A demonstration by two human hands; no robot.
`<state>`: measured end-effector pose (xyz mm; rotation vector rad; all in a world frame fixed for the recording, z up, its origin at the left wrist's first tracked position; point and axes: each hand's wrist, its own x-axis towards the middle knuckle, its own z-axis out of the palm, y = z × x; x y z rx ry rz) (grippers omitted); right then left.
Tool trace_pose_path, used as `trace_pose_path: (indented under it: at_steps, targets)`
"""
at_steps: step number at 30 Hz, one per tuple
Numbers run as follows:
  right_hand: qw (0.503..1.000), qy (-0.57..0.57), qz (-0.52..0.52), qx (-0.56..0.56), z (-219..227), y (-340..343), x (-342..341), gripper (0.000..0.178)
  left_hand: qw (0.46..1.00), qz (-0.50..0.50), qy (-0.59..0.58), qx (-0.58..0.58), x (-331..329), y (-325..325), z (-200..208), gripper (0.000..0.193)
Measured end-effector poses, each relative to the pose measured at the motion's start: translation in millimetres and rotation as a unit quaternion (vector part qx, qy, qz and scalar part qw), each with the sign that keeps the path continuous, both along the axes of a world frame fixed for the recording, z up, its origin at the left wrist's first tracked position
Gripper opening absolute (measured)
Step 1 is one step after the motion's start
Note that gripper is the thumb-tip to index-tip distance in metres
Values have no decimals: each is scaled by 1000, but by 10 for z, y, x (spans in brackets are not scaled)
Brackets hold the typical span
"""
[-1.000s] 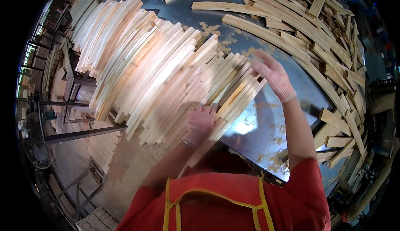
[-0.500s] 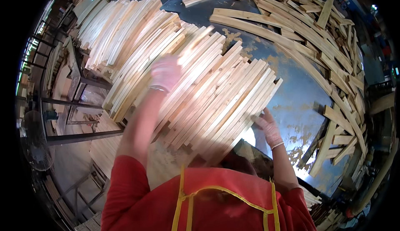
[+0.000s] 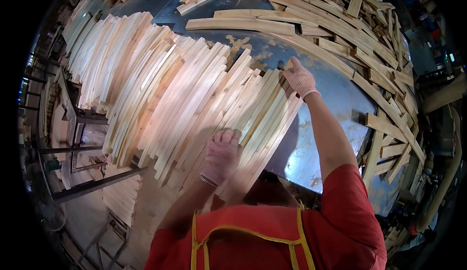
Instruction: The person picks up individual wooden planks from a large pile on a metal table and stacks them neatly on the left side. The person wears pink gloves and a red apron while sorting the wood pieces.
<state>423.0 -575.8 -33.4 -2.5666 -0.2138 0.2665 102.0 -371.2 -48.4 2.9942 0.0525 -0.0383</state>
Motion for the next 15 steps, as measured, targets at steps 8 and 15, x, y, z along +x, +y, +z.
trace_pose_path:
  at_steps: [8, 15]
  targets:
    - [986, 5, 48, 161, -109, -843, 898, 74, 999, 44, -7, -5, 358, -365, 85, 54]
    - [930, -3, -40, -365, -82, -2672, 1458, 96, 998, 64, -11, -5, 432, -466, -68, 45]
